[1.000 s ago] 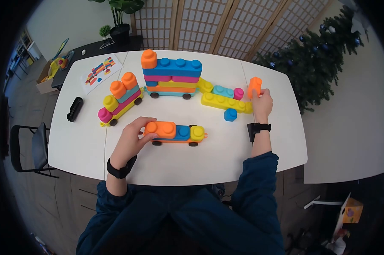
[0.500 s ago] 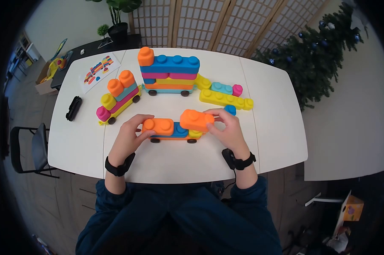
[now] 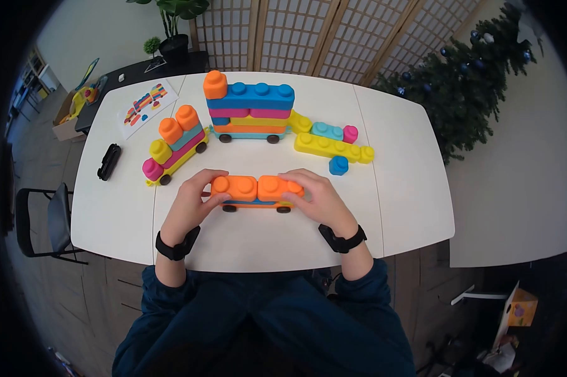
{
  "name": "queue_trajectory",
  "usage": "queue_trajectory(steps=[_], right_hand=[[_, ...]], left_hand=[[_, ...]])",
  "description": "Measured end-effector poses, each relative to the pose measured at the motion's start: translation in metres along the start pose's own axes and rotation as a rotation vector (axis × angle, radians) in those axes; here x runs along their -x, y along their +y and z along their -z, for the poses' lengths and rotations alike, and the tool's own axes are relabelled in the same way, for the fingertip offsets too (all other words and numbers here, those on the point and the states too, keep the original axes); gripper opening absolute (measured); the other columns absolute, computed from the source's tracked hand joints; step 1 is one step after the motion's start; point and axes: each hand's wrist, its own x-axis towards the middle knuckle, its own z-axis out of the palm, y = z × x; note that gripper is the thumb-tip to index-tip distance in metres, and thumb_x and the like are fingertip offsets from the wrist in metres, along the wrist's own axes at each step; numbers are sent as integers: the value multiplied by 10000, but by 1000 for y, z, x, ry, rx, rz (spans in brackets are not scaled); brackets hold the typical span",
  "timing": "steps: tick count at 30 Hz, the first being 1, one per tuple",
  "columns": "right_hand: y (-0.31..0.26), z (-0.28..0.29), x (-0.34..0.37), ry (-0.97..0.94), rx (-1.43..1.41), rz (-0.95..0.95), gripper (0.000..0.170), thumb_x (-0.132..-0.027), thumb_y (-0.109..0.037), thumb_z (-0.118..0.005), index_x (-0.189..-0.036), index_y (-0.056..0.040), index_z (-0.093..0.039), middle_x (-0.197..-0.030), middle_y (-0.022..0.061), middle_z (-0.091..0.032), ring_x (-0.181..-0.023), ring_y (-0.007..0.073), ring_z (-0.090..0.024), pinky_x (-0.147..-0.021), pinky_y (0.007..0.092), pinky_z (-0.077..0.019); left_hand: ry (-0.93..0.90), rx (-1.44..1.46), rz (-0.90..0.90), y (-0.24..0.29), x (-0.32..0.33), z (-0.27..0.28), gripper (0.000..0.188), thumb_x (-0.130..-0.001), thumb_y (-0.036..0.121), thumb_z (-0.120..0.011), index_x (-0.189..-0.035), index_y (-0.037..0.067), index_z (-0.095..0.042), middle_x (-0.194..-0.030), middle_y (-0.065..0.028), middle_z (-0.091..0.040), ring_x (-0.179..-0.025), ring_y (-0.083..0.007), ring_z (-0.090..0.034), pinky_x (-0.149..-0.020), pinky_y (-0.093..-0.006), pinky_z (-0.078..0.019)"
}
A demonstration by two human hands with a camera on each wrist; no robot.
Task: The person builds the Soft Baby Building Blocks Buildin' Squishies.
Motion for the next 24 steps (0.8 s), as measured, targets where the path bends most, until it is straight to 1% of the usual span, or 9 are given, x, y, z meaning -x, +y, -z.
queue_trajectory(steps=[5, 7, 9, 15, 20, 24], right_hand=[[-3, -5, 0, -7, 11, -15, 360, -910, -68, -743, -1262, -13, -687, -1205, 159, -710, -1133, 307, -683, -998, 360, -524], [-3, -8, 1, 39, 23, 17, 349, -917, -110, -753, -1245, -10, -686, -1165, 168, -709, -1069, 340, -687, -940, 372, -548], [-2, -9, 1, 43, 23, 24, 350, -917, -109, -752, -1245, -10, -685, -1169, 168, -708, -1073, 341, -686, -941, 373, -548], [-2, -10, 2, 50, 24, 42, 352, -913, -103, -752, -1245, -10, -681, -1177, 168, -706, -1082, 344, -685, -945, 375, -547], [-1, -12, 3, 62, 19, 45, 345, -908, -89, -753, -1236, -6, -682, -1175, 166, -707, -1084, 343, -686, -951, 375, -546], [2, -16, 5, 85, -19, 31, 353, -913, -73, -745, -1251, -9, -669, -1194, 157, -694, -1105, 328, -677, -971, 366, -535]], left_hand=[[17, -29, 6, 0, 3, -3, 405, -884, 207, -807, -1232, 48, -676, -1120, -145, -712, -971, -336, -706, -828, -377, -596], [30, -26, 3, 0, 2, -3, 405, -885, 212, -806, -1232, 49, -676, -1120, -145, -713, -974, -338, -707, -830, -376, -595], [-5, -53, 18, 1, 2, -2, 412, -901, 162, -798, -1269, 42, -657, -1155, -133, -711, -1037, -292, -712, -853, -374, -623], [7, -83, -19, -1, 2, -2, 415, -901, 167, -799, -1271, 45, -657, -1151, -135, -712, -1028, -297, -713, -844, -372, -625], [11, -63, -14, -2, 3, -2, 418, -902, 172, -799, -1275, 48, -656, -1152, -133, -712, -1017, -291, -714, -839, -365, -625], [8, -46, -2, -2, 3, -2, 420, -908, 179, -797, -1281, 49, -654, -1160, -131, -711, -1013, -283, -714, -837, -361, -625]])
